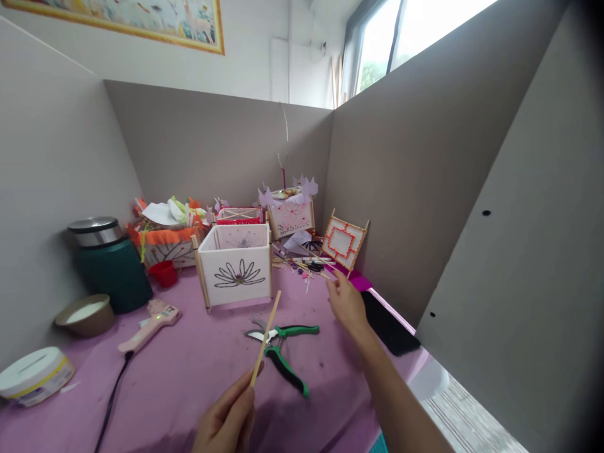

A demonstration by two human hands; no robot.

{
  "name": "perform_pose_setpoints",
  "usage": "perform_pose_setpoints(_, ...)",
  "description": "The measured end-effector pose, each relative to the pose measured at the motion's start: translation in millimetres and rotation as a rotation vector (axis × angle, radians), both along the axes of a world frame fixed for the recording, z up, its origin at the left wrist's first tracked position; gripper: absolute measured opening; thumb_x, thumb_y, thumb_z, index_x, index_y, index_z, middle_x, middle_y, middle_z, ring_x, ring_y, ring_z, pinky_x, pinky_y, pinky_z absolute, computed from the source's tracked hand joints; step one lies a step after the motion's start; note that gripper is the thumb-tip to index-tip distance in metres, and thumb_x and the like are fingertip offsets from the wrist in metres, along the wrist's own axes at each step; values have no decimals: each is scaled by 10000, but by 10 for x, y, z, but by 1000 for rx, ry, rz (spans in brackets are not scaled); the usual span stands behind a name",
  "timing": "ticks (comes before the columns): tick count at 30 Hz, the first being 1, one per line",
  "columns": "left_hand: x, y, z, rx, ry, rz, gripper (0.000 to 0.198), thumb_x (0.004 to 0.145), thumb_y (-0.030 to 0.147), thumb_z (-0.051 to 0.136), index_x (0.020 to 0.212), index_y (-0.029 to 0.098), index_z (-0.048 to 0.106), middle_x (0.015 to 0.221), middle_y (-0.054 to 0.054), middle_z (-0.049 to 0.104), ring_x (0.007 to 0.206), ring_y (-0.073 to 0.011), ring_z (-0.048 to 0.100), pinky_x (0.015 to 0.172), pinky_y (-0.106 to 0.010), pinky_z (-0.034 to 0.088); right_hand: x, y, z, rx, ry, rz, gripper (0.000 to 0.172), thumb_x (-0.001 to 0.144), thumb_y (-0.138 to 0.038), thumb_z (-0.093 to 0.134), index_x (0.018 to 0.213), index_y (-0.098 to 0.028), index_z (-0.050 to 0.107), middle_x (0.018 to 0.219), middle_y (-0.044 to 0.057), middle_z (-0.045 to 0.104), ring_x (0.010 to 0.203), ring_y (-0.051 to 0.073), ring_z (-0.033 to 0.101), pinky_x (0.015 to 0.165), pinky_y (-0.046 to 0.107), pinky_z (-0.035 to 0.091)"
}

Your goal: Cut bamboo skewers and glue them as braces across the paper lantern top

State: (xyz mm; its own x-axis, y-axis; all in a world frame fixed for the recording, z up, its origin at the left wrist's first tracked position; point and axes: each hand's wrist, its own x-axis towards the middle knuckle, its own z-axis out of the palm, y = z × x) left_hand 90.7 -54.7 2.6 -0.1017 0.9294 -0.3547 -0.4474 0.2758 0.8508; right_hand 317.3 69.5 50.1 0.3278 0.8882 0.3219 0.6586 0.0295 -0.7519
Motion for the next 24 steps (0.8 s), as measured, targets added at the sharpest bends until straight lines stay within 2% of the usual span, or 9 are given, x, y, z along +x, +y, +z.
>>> perform_pose_setpoints(4,28,-24,72,-22,-48,-148,444,573,401,802,951,176,746,430,102,302,375,-21,257,358,-116,234,-150,-79,207,48,409,512,490,901,-451,394,1299,-193,518,1057,85,635,702,146,610,501,224,421)
perform_pose_setpoints(7,-33,-69,156,-33,2,-110,422,560,376,809,922,168,745,467,83,374,390,-23,297,368,-126,262,-310,-250,258,-40,410,715,365,869,-415,479,999,-152,696,723,22,615,570,101,526,455,186,361)
perform_pose_setpoints(10,-245,-51,280,-9,-81,-145,501,595,436,788,1023,182,727,517,31,519,365,-22,300,349,-141,270,-280,-330,229,-151,441,682,292,809,-389,568,754,-140,709,512,-35,499,430,69,418,406,189,306)
perform_pose_setpoints(12,-391,11,362,48,-225,-152,605,636,589,703,1085,184,706,649,-48,648,358,-33,332,336,-168,304,-243,-350,166,-189,589,616,301,750,-421,630,749,-128,701,523,-29,528,394,69,415,372,199,302)
perform_pose_setpoints(14,-429,86,405,130,-333,-93,690,633,683,642,1102,180,696,905,-126,708,457,-84,483,410,-220,431,-302,-400,73,-185,793,535,365,687,-464,688,771,-109,694,549,-13,560,392,73,435,361,204,323)
perform_pose_setpoints(17,-199,169,354,258,-213,-5,562,662,505,740,1134,207,666,1119,-118,670,744,-176,624,624,-289,531,-630,-591,-98,-194,1057,471,427,642,-489,733,822,-105,680,603,0,585,428,72,471,384,196,361)
perform_pose_setpoints(19,49,196,272,285,-75,-13,486,709,371,753,1146,186,649,1002,-88,693,784,-164,629,668,-256,513,-901,-759,-198,-219,1136,466,408,671,-494,715,821,-120,658,636,4,596,448,76,489,404,198,380)
perform_pose_setpoints(22,255,224,177,248,-70,-27,425,803,446,637,1106,149,654,684,-10,650,485,-71,510,474,-188,410,-1103,-925,-283,-261,1001,523,377,798,-521,577,845,-150,619,641,9,603,449,104,508,434,230,401)
perform_pose_setpoints(24,195,239,152,266,3,28,369,823,464,599,944,125,684,707,-23,658,528,-85,552,529,-201,449,-1038,-928,-312,-175,652,516,351,867,-500,492,877,-173,619,726,40,640,566,152,575,534,271,445)
